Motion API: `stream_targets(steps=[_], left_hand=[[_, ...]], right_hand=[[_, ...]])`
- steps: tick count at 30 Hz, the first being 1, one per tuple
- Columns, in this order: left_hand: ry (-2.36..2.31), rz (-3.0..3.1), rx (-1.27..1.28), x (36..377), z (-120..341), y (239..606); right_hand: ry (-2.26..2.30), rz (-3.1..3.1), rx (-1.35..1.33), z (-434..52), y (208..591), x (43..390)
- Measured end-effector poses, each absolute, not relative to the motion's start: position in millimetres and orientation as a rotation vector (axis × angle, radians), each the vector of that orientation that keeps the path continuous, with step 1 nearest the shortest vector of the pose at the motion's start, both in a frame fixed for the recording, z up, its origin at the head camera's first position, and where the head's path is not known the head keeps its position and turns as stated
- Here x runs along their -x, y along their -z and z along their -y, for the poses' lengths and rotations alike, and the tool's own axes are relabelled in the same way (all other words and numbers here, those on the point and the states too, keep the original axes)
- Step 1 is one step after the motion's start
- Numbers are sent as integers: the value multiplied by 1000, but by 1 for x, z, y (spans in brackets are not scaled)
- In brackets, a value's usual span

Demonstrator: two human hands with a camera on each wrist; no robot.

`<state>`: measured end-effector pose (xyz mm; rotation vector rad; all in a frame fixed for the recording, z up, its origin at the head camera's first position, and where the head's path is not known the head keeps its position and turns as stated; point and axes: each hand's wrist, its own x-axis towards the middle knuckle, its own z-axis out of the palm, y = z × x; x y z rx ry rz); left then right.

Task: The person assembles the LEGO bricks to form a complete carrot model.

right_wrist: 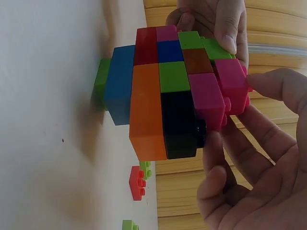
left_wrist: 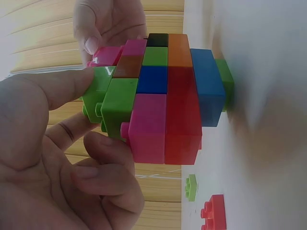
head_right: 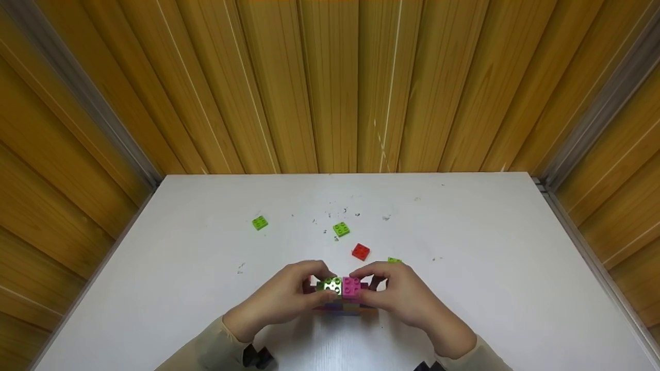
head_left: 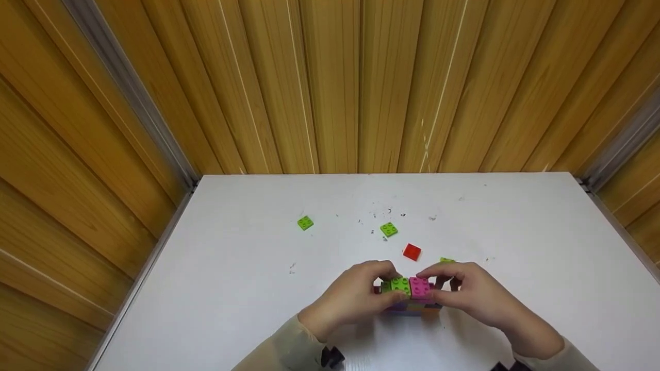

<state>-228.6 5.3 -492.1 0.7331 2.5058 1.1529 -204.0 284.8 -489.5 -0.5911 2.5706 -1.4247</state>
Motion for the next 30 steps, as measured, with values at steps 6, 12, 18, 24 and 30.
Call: stream_targets(steps=[6, 12, 18, 24, 30], left_hand=[[-1173, -2506, -754, 227, -5, 493], [-1191, -2491, -751, 227, -5, 493], [-1162, -2527, -769, 227, -3, 493], [-1160, -2523, -768, 227, -4, 493], [-1175, -2501, -783, 229, -3, 495]], right_hand=[[1519, -2588, 576, -277, 501, 191], [1675, -2425, 463, -273, 513, 186], [1704, -2449, 382, -265, 517, 185], [1743, -2464, 389, -260, 524, 186], [1817, -2429, 440, -261, 528, 187]])
